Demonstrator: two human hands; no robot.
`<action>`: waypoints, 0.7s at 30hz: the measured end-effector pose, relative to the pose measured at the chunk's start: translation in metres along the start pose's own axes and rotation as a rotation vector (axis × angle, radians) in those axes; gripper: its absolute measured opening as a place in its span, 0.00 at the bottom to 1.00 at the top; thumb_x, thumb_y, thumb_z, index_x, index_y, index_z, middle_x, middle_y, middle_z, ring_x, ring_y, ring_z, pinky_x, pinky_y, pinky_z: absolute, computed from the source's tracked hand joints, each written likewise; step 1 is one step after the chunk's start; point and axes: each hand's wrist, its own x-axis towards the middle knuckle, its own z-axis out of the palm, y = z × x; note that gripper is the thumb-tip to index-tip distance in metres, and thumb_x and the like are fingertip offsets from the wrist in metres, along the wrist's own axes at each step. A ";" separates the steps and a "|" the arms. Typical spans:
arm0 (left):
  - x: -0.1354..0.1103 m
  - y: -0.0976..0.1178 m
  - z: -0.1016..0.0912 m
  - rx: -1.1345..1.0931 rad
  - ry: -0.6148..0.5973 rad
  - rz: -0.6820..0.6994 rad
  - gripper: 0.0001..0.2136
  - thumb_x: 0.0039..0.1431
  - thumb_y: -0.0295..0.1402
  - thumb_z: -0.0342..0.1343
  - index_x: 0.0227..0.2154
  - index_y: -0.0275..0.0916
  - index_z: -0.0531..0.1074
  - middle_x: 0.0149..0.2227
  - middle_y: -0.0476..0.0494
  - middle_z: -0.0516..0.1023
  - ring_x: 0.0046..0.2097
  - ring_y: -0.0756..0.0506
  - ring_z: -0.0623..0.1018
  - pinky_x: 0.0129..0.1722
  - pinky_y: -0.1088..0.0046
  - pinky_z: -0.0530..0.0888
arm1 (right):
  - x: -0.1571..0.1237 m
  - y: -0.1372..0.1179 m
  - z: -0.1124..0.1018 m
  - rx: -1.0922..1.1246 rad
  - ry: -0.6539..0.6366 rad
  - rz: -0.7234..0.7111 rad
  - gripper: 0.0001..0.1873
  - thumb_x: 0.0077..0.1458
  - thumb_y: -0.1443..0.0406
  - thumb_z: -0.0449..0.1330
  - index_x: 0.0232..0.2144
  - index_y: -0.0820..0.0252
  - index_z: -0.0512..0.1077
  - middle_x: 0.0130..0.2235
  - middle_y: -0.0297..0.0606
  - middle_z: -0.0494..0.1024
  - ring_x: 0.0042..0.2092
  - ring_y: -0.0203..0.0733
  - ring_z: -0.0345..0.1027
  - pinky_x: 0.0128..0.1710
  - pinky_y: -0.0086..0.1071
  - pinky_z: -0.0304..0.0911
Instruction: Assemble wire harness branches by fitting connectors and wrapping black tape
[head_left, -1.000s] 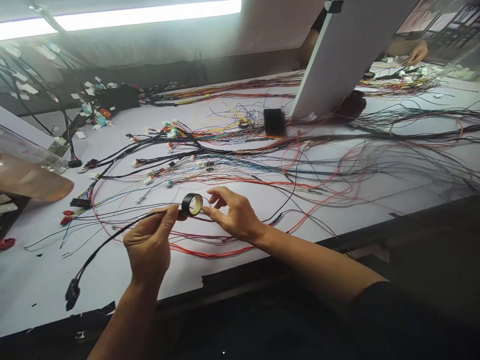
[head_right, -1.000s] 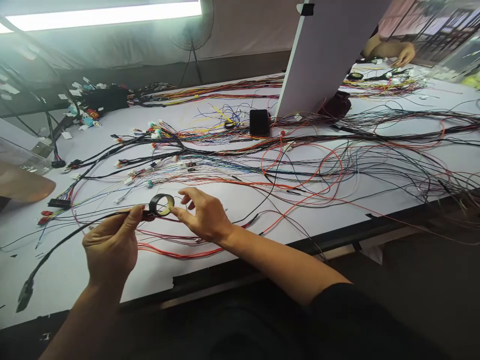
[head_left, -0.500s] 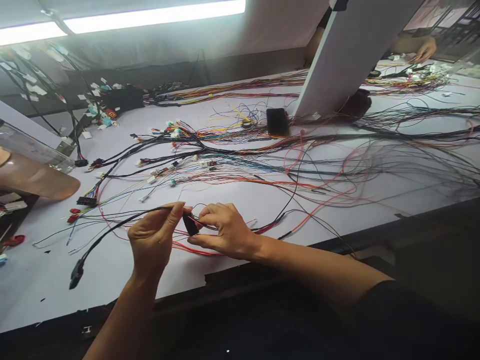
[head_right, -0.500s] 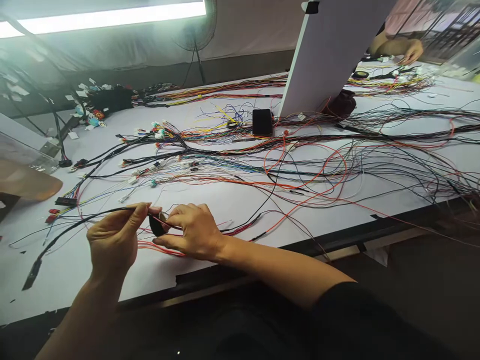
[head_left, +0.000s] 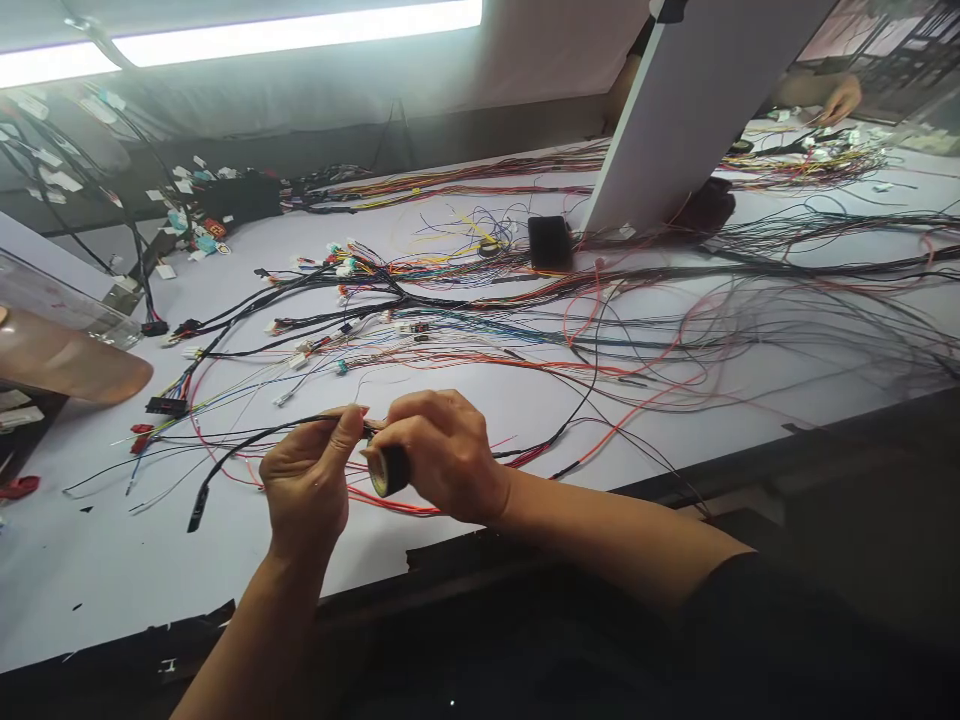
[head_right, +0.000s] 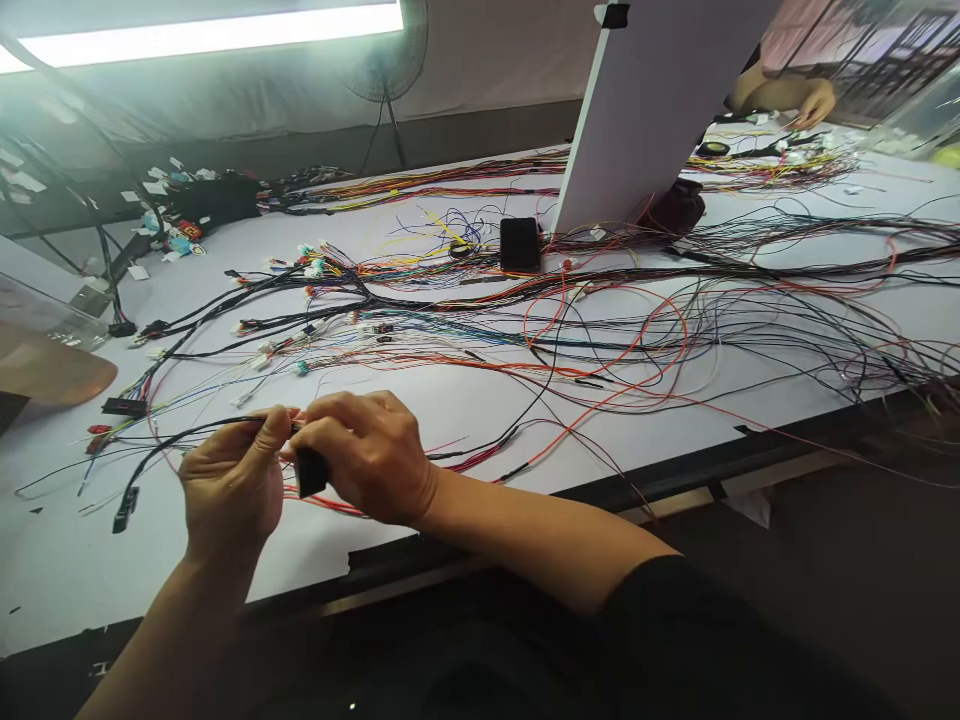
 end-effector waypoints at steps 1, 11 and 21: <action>-0.001 0.000 0.001 -0.024 0.015 0.013 0.05 0.48 0.33 0.68 0.27 0.39 0.79 0.28 0.48 0.80 0.30 0.49 0.78 0.38 0.71 0.76 | -0.001 -0.002 -0.002 0.108 0.049 0.103 0.05 0.62 0.62 0.55 0.37 0.55 0.69 0.41 0.37 0.77 0.43 0.35 0.71 0.47 0.33 0.61; 0.000 -0.007 -0.010 -0.073 -0.160 -0.119 0.12 0.49 0.38 0.67 0.35 0.39 0.80 0.31 0.45 0.80 0.37 0.46 0.79 0.46 0.67 0.74 | 0.005 0.001 -0.003 0.604 0.096 0.699 0.17 0.56 0.51 0.60 0.33 0.58 0.62 0.26 0.30 0.74 0.22 0.31 0.67 0.21 0.25 0.64; -0.005 -0.002 -0.003 -0.008 -0.132 0.001 0.05 0.48 0.29 0.67 0.28 0.37 0.77 0.30 0.46 0.79 0.34 0.47 0.78 0.39 0.71 0.75 | -0.002 0.009 -0.003 0.628 0.034 0.786 0.05 0.53 0.65 0.58 0.30 0.60 0.64 0.25 0.32 0.74 0.25 0.34 0.71 0.23 0.26 0.68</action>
